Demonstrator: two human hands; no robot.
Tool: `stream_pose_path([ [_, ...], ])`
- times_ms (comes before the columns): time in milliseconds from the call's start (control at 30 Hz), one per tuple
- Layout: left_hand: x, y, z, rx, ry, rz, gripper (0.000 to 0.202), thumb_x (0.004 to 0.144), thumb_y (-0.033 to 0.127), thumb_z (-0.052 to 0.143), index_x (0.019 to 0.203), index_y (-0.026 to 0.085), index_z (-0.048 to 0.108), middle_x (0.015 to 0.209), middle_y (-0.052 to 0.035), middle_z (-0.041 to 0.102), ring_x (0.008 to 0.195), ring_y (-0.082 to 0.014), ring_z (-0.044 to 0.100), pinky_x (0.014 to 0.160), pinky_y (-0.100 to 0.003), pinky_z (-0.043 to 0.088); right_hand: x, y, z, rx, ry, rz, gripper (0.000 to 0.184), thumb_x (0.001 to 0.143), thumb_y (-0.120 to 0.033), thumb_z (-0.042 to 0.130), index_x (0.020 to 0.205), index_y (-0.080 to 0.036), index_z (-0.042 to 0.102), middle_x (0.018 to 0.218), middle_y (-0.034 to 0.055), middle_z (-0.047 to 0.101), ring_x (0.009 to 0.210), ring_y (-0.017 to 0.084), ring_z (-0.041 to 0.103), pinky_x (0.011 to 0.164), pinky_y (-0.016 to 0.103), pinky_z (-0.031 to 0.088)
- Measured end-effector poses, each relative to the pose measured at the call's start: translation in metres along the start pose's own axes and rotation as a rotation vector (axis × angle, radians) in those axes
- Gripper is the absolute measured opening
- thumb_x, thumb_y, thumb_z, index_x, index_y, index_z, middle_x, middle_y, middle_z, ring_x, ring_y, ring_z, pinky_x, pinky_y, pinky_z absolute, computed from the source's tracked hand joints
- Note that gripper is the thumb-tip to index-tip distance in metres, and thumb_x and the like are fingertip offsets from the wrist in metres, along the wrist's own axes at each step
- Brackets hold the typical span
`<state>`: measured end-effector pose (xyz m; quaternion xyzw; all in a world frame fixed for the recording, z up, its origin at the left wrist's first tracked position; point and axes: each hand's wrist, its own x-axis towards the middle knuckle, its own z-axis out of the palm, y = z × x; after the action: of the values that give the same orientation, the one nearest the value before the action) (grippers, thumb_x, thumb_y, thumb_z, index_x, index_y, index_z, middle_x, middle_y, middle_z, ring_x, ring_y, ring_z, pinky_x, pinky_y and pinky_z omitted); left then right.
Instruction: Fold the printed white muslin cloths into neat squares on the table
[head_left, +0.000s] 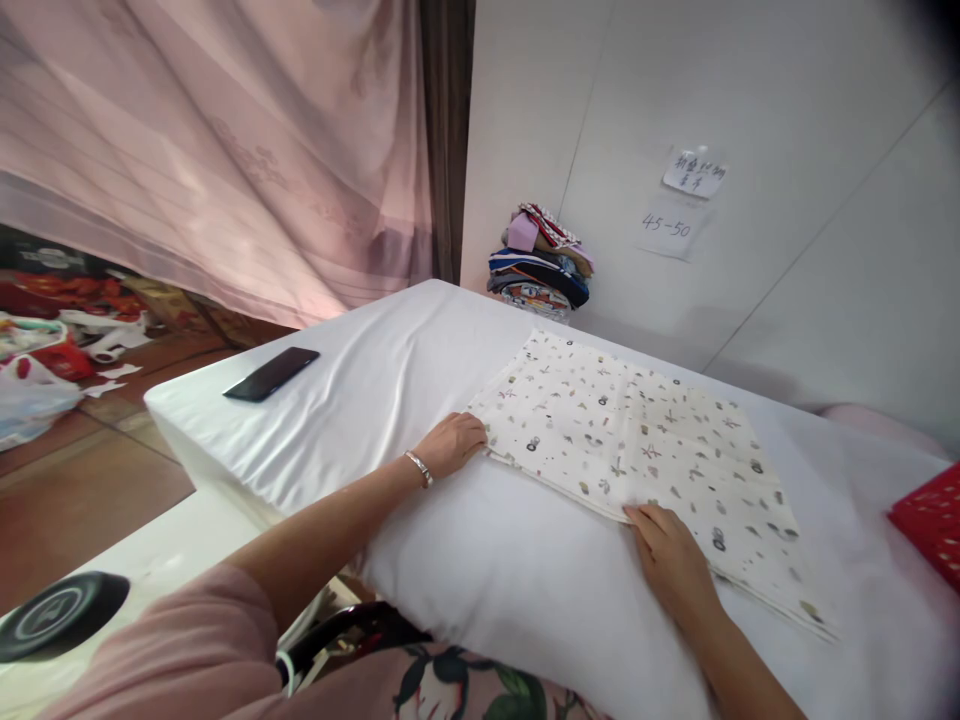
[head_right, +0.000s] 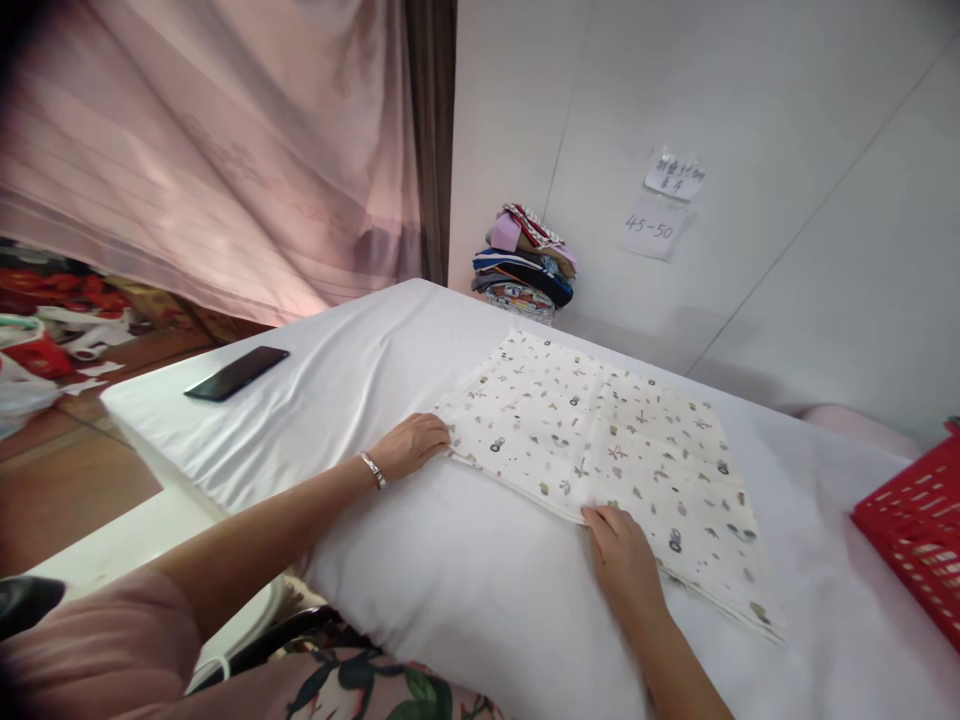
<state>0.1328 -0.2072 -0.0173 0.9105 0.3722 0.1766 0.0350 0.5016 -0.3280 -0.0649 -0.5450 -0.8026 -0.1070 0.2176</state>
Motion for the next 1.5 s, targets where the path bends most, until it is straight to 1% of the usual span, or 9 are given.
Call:
stream_pose_path([
  [233, -0.011, -0.009, -0.005, 0.008, -0.034, 0.012, 0.019, 0.085, 0.025, 0.047, 0.099, 0.022, 0.059, 0.104, -0.0043, 0.060, 0.098, -0.0164, 0.052, 0.086, -0.031, 0.038, -0.001, 0.001, 0.002, -0.017, -0.007, -0.006, 0.029, 0.089, -0.026, 0.036, 0.106, -0.018, 0.059, 0.098, 0.0104, 0.059, 0.089, 0.023, 0.053, 0.074, 0.037, 0.046],
  [433, -0.007, -0.009, -0.010, 0.055, -0.053, -0.012, 0.023, 0.087, 0.022, 0.039, 0.091, 0.021, 0.062, 0.098, -0.0039, 0.062, 0.093, -0.0157, 0.053, 0.077, -0.028, 0.042, -0.001, 0.001, 0.001, -0.021, -0.014, 0.000, 0.029, 0.089, -0.028, 0.036, 0.104, -0.019, 0.060, 0.097, 0.0097, 0.060, 0.089, 0.022, 0.054, 0.074, 0.036, 0.046],
  [633, -0.003, -0.008, -0.018, 0.091, -0.005, -0.055, 0.027, 0.088, 0.020, 0.035, 0.094, 0.023, 0.061, 0.100, -0.0016, 0.063, 0.096, -0.0150, 0.054, 0.066, -0.024, 0.043, -0.002, 0.000, 0.000, -0.021, -0.032, 0.010, 0.031, 0.089, -0.028, 0.035, 0.106, -0.017, 0.059, 0.099, 0.0100, 0.059, 0.090, 0.022, 0.053, 0.076, 0.035, 0.046],
  [733, -0.005, -0.010, -0.014, 0.101, 0.010, -0.065, 0.029, 0.084, 0.013, 0.037, 0.096, 0.024, 0.061, 0.105, 0.0000, 0.062, 0.098, -0.0139, 0.054, 0.065, -0.022, 0.043, -0.003, 0.001, 0.001, -0.020, -0.029, 0.010, 0.031, 0.089, -0.028, 0.035, 0.105, -0.017, 0.060, 0.099, 0.0099, 0.059, 0.091, 0.022, 0.053, 0.077, 0.036, 0.046],
  [833, -0.010, -0.014, -0.007, 0.101, -0.001, -0.075, 0.031, 0.079, 0.007, 0.039, 0.093, 0.023, 0.062, 0.102, -0.0001, 0.063, 0.098, -0.0135, 0.054, 0.066, -0.022, 0.044, -0.003, 0.003, 0.004, -0.011, -0.019, -0.003, 0.031, 0.089, -0.027, 0.035, 0.105, -0.016, 0.060, 0.099, 0.0104, 0.059, 0.091, 0.022, 0.052, 0.078, 0.036, 0.046],
  [933, -0.011, -0.016, -0.004, 0.107, 0.011, -0.080, 0.029, 0.081, 0.008, 0.039, 0.090, 0.022, 0.063, 0.097, -0.0010, 0.064, 0.096, -0.0136, 0.054, 0.066, -0.022, 0.044, -0.004, 0.004, 0.006, -0.003, -0.019, -0.002, 0.031, 0.089, -0.027, 0.035, 0.105, -0.016, 0.060, 0.099, 0.0107, 0.059, 0.091, 0.022, 0.052, 0.078, 0.037, 0.045],
  [1100, -0.005, -0.016, -0.008, 0.168, 0.117, -0.128, 0.026, 0.085, 0.016, 0.041, 0.093, 0.024, 0.064, 0.101, -0.0025, 0.062, 0.098, -0.0156, 0.051, 0.062, -0.021, 0.043, -0.005, 0.004, 0.007, -0.007, -0.018, 0.013, 0.031, 0.089, -0.028, 0.035, 0.104, -0.016, 0.060, 0.099, 0.0105, 0.058, 0.091, 0.023, 0.052, 0.079, 0.037, 0.045],
  [1267, -0.007, -0.016, -0.002, 0.181, -0.007, -0.156, 0.028, 0.080, 0.010, 0.044, 0.087, 0.025, 0.066, 0.092, -0.0035, 0.060, 0.090, -0.0157, 0.052, 0.057, -0.021, 0.041, -0.006, 0.003, 0.006, -0.003, -0.004, 0.020, 0.031, 0.089, -0.030, 0.035, 0.105, -0.019, 0.060, 0.101, 0.0098, 0.058, 0.092, 0.022, 0.052, 0.078, 0.036, 0.045],
  [1500, -0.017, -0.008, -0.005, 0.174, -0.051, -0.134, 0.035, 0.079, 0.006, 0.039, 0.096, 0.024, 0.063, 0.095, -0.0042, 0.059, 0.094, -0.0166, 0.051, 0.063, -0.024, 0.044, -0.002, 0.000, 0.002, -0.003, -0.006, 0.007, 0.031, 0.089, -0.027, 0.034, 0.105, -0.019, 0.060, 0.099, 0.0102, 0.059, 0.090, 0.022, 0.053, 0.075, 0.036, 0.046],
])
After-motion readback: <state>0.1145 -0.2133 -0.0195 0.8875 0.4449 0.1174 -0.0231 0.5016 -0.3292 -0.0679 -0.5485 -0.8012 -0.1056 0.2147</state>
